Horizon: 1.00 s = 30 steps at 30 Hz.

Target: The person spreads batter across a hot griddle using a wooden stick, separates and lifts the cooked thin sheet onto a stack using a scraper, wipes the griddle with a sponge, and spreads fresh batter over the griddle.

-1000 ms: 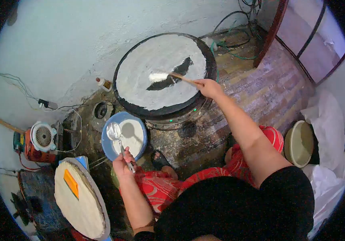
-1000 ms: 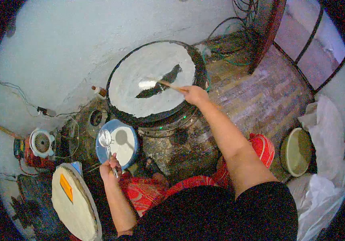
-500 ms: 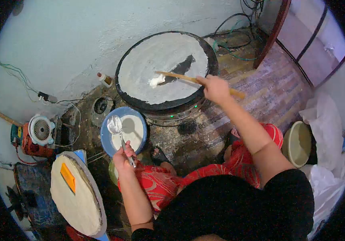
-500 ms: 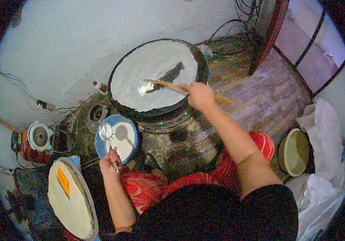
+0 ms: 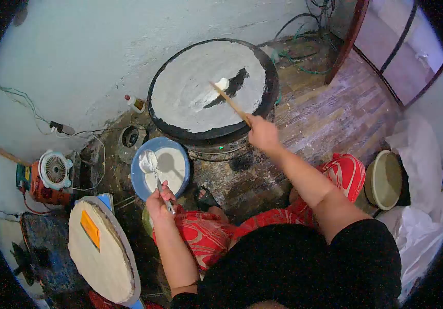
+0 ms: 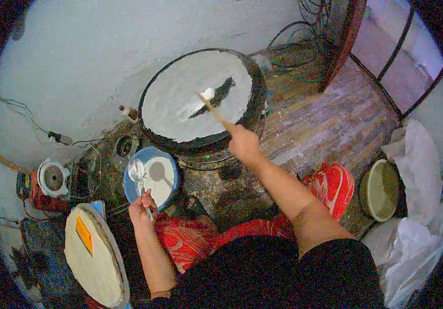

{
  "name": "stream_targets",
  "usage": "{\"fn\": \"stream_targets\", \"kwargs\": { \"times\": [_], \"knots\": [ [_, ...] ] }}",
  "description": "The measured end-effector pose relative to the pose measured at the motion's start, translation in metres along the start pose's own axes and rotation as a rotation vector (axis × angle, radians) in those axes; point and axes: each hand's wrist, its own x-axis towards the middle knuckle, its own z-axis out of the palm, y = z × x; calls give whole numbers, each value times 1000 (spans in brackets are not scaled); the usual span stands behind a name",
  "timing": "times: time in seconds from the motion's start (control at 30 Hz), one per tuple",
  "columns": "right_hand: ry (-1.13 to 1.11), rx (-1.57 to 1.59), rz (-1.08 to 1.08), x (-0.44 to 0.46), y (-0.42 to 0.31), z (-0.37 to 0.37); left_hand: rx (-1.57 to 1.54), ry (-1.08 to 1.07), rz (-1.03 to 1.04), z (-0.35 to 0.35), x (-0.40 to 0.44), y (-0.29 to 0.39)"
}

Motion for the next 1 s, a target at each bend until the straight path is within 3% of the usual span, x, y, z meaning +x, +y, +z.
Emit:
{"fn": "stream_targets", "kwargs": {
  "times": [0.07, 0.17, 0.3, 0.37, 0.4, 0.47, 0.5, 0.57, 0.63, 0.7, 0.77, 0.87, 1.0],
  "knots": [
    [-160, -63, -186, -15, -8, 5, 34, -28, 4, -7, 6, 2],
    [-137, -315, -120, -1, 22, 9, 33, -40, -27, -6, 5, 4],
    [-61, -362, 15, 23, 44, -9, 45, -30, -32, -7, 4, 5],
    [-53, -43, 178, 17, 33, -6, 47, -14, 18, -3, 6, 1],
    [-50, -43, 180, 6, 28, -5, 49, -15, 18, -3, 6, 0],
    [-170, -136, -136, -14, 18, -4, 50, -53, 38, -4, 7, 0],
    [-172, -132, -131, -13, 27, -2, 55, -49, 38, -6, 8, 0],
    [47, -223, -82, 2, 56, -2, 68, -81, 4, -9, 9, 1],
    [-37, -350, 58, 20, 62, -23, 79, -98, -18, -8, 7, 2],
    [-59, -360, 135, 28, 67, -29, 284, -33, 69, -4, 4, -2],
    [-18, -67, 212, 22, 58, -24, 165, -32, 24, -1, 5, -2],
    [-66, -187, 53, 2, 47, -20, 53, -19, 5, -1, 7, -3],
    [-15, -288, 171, 16, 72, -30, 71, -45, -9, -6, 11, 2]
  ]
}}
